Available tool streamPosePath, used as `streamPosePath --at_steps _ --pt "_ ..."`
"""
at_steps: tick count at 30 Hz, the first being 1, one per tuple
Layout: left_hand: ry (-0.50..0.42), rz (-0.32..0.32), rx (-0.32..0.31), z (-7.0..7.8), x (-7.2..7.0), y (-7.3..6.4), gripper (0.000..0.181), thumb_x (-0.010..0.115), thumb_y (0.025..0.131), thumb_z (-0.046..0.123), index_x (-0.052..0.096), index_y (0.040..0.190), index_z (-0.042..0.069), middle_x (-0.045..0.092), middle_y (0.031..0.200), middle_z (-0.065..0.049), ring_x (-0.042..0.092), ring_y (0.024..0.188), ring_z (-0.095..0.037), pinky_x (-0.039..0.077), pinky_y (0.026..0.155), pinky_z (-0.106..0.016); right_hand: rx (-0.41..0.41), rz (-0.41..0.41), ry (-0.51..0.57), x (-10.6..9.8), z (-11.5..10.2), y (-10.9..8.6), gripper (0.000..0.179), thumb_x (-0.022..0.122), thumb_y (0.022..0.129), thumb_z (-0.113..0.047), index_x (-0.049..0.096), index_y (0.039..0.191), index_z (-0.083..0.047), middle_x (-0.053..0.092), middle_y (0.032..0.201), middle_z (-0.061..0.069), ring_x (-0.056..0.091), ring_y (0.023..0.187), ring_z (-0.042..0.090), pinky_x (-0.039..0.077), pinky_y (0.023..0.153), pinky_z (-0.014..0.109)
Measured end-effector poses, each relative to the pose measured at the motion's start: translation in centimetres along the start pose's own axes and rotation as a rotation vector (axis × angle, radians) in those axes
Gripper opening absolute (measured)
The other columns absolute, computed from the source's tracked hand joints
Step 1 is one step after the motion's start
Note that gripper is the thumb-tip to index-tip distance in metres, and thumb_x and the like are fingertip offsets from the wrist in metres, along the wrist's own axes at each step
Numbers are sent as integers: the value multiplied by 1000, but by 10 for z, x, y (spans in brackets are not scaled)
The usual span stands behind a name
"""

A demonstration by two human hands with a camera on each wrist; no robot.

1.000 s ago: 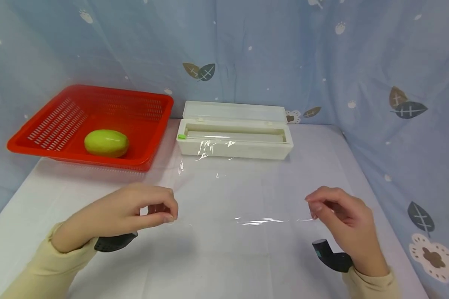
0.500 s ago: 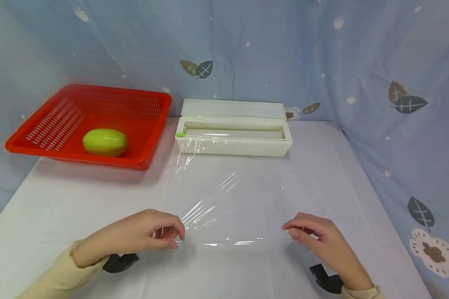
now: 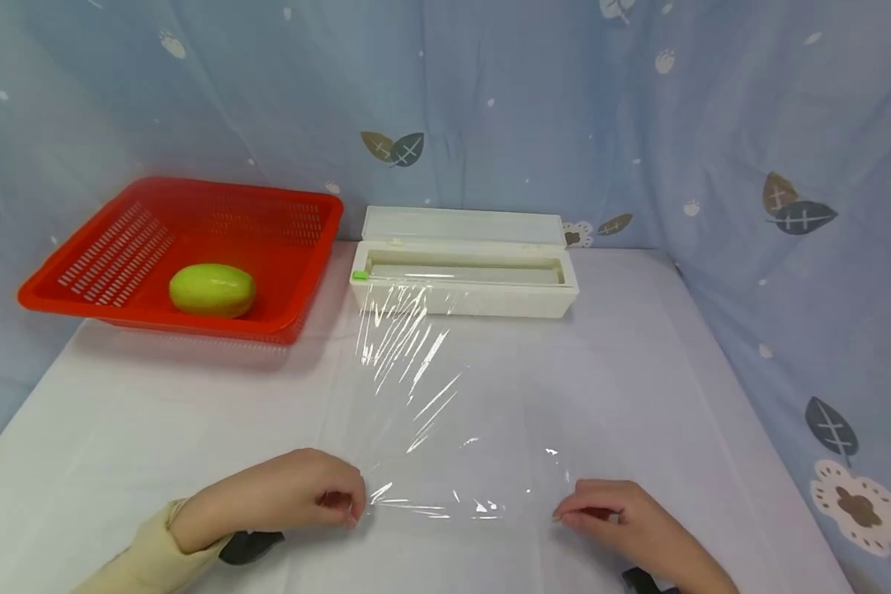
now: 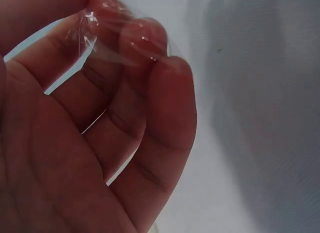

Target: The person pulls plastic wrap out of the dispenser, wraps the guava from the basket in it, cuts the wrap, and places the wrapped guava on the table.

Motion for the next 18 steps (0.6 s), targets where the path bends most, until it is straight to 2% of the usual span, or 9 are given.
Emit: streamPosePath --at_steps 3,5,8,10,14,18 --pt "59 -10 5 -3 7 1 16 65 78 15 58 75 30 43 66 23 40 63 6 34 58 -12 147 -101 123 5 6 -1 21 47 89 3 62 101 -5 61 75 7 55 61 14 46 50 25" --pt "91 -15 4 -4 11 1 16 66 78 17 57 74 30 42 65 22 40 63 5 34 58 -12 202 -143 204 8 9 0 20 43 92 1 61 100 -3 61 73 9 56 59 16 47 48 27" --pt "126 -22 -8 -5 15 2 16 67 76 18 57 72 31 41 64 22 39 64 5 33 58 -13 273 -173 265 11 14 2 22 39 94 -3 61 97 -1 63 80 13 60 66 21 49 52 31" --pt "148 -29 -10 -5 17 3 16 67 76 20 57 71 31 41 64 22 38 64 5 32 58 -13 345 -154 280 11 15 2 25 38 95 -7 62 93 0 64 82 14 61 68 23 50 53 33" --pt "213 -32 25 -3 20 2 14 69 74 25 58 70 32 40 64 21 36 65 5 30 56 -12 503 -50 244 14 17 1 25 45 93 -16 63 85 0 64 77 13 62 67 25 50 54 35" --pt "257 -17 64 -2 22 1 9 69 74 33 62 70 34 39 67 21 34 65 6 28 55 -11 585 31 198 18 18 0 19 57 87 -18 58 85 0 62 72 12 61 63 25 50 54 34"
Point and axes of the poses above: each hand's wrist, its own y-axis towards the middle knuckle, its own x-axis out of the palm, z = x × y, the point moved 1 cm from there along y, towards the middle knuckle
